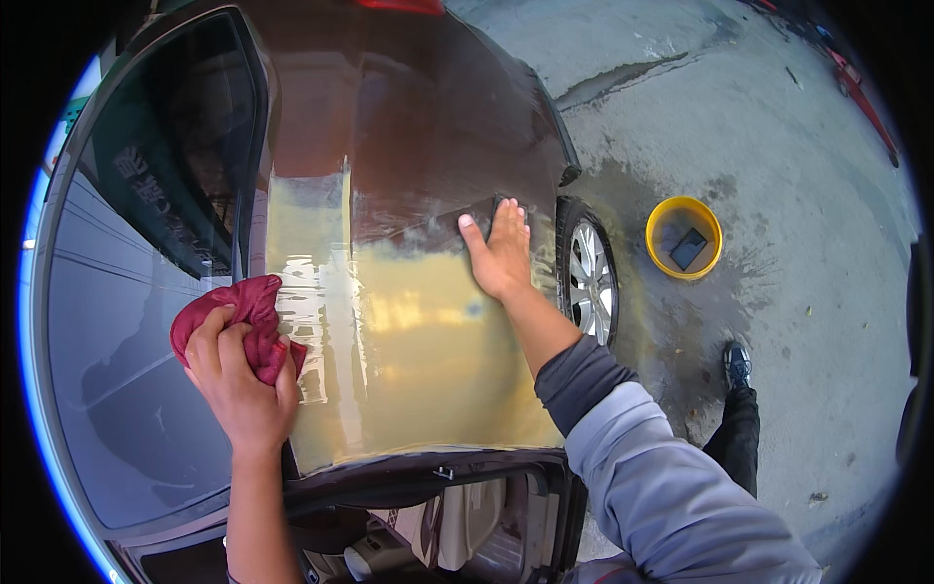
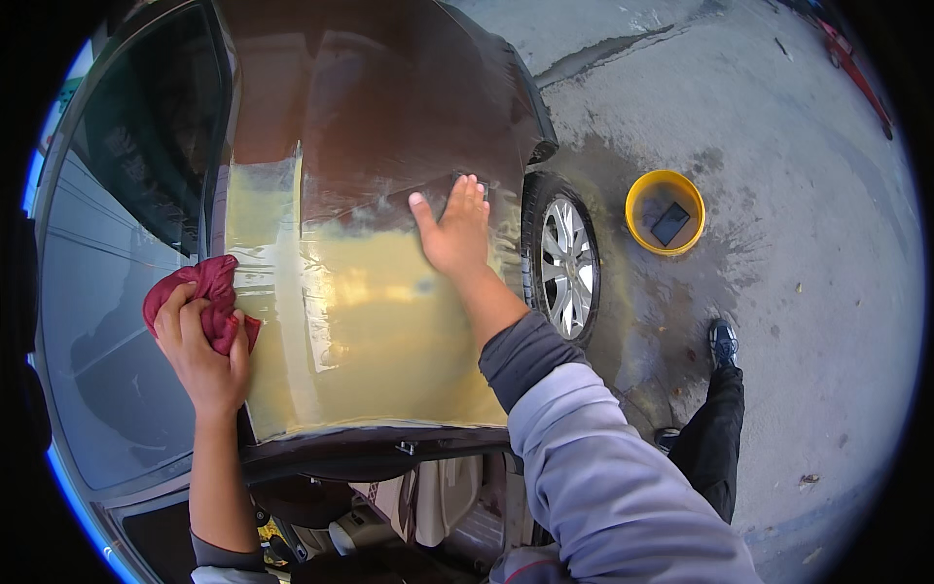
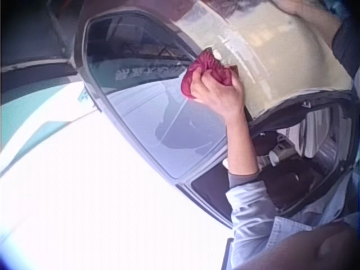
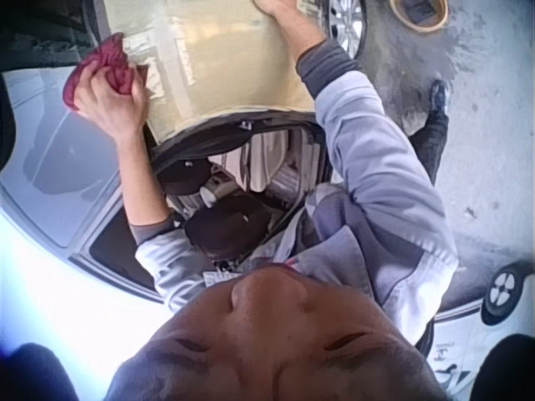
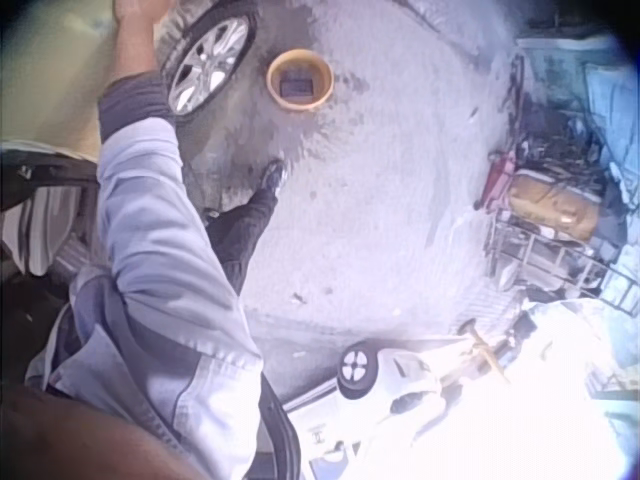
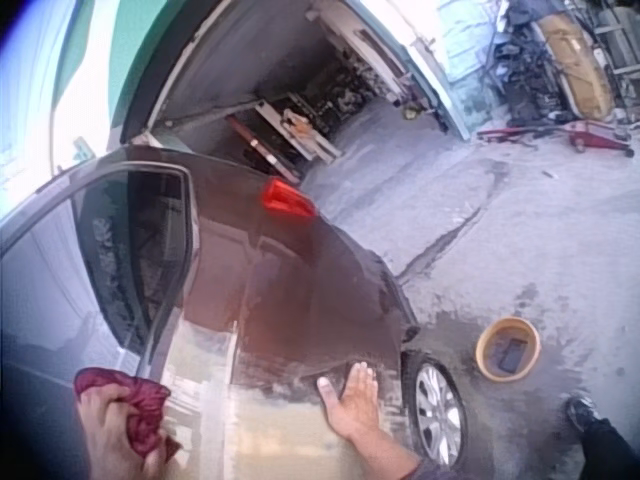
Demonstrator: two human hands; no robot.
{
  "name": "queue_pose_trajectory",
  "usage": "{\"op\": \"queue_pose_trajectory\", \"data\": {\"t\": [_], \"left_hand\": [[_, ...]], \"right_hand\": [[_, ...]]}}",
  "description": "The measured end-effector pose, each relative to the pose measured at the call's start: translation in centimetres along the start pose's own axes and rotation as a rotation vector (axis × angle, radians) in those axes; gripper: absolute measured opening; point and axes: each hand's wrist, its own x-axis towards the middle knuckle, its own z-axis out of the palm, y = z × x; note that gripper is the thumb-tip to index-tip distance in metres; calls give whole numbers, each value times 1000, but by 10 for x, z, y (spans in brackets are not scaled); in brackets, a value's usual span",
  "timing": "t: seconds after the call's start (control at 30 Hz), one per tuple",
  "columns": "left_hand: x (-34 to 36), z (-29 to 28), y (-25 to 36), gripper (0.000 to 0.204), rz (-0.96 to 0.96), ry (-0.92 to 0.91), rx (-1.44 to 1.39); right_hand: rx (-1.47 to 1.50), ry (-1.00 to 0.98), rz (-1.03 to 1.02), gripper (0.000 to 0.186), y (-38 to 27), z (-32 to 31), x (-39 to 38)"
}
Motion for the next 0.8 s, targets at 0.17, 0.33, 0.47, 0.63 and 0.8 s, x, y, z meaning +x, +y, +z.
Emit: {"op": "queue_pose_trajectory", "data": {"t": [0.17,0.33,0.47,0.63,0.8], "left_hand": [[-1,0,1,38,-10,-8,3],[1,-1,1,38,-9,-1,-12],[2,-1,1,37,11,3,8],[0,0,1,37,-11,-14,-8],[0,-1,1,37,-3,-18,2]], "right_hand": [[30,-146,-430,121,-80,-5,-90],[-86,-417,-694,125,-110,-35,-167],[-59,-343,-701,121,-78,-25,-131],[0,-132,-442,108,-17,-10,-13],[-9,-124,-274,109,-1,-16,18]]}}
